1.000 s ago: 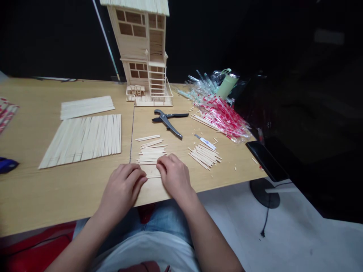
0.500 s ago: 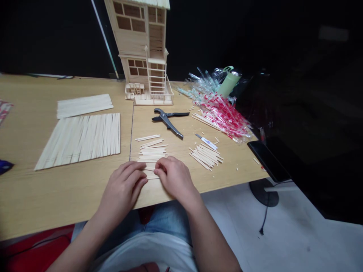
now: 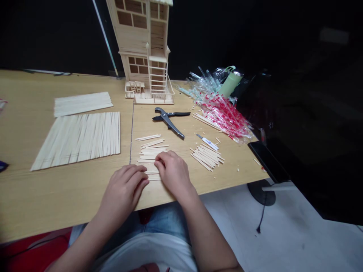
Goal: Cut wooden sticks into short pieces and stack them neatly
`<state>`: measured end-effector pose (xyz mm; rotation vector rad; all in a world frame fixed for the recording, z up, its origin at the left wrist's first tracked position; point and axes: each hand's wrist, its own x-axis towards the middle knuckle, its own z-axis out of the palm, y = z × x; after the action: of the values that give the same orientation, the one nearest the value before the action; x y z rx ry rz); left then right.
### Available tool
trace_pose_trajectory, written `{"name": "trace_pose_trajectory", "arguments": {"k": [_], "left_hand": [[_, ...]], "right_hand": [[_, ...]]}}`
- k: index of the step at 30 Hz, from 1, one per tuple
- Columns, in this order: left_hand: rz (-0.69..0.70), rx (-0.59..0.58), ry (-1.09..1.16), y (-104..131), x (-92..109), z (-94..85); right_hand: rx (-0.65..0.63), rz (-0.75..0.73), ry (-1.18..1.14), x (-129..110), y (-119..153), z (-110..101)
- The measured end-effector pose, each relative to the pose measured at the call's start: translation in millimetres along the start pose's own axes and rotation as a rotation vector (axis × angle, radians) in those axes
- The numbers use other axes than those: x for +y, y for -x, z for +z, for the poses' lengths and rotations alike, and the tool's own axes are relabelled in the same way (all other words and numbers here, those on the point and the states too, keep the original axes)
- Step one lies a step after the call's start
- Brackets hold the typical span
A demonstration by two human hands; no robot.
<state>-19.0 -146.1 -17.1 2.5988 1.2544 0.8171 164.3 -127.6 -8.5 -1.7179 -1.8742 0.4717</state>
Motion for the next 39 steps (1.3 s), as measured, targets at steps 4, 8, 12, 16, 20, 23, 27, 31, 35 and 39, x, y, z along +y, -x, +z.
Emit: {"name": "trace_pose_trajectory", "arguments": {"k": [4,8,12,16,20,23,27,31,35,39], "left_hand": [[-0.014,0.023,-0.016,0,0,0.4],[0.002,0.001,-0.006,-1,0,0.4],[0.004,-0.014,-0.001,-1,0,0.7],[-0.006,-0.018,-0.006,-2,0,0.5],[-0.009,-0.027,-0.005,-2,1,-0.7],[-0.007,-0.015,-0.020,-3,1,-0.8],[0.011,-0.048,-0.018,-4,0,0.8],[0.001,-0.085,-0.012,-3,0,2.1],[0.006,-0.064,-0.009,-2,0,2.4],[-0.001,-0.064,-0.002,-2,1,2.2]], "right_hand": [[-0.059,-0.018,-0.024,-1,1,-5],[-0.140,-0.035,-0.080,1,2,-10],[-0.092,-0.032,-0.089,3,-1,-9],[0.004,0.008,0.007,3,-4,-3],[-0.007,0.024,0.029,2,-5,0],[-0.024,0.019,0.016,1,-3,-3],[-0.089,-0.012,-0.061,2,0,-7],[-0.061,-0.033,-0.095,3,-4,-8],[0.044,-0.016,-0.039,3,-11,-6],[0.032,0.012,0.023,3,-14,-3]]}}
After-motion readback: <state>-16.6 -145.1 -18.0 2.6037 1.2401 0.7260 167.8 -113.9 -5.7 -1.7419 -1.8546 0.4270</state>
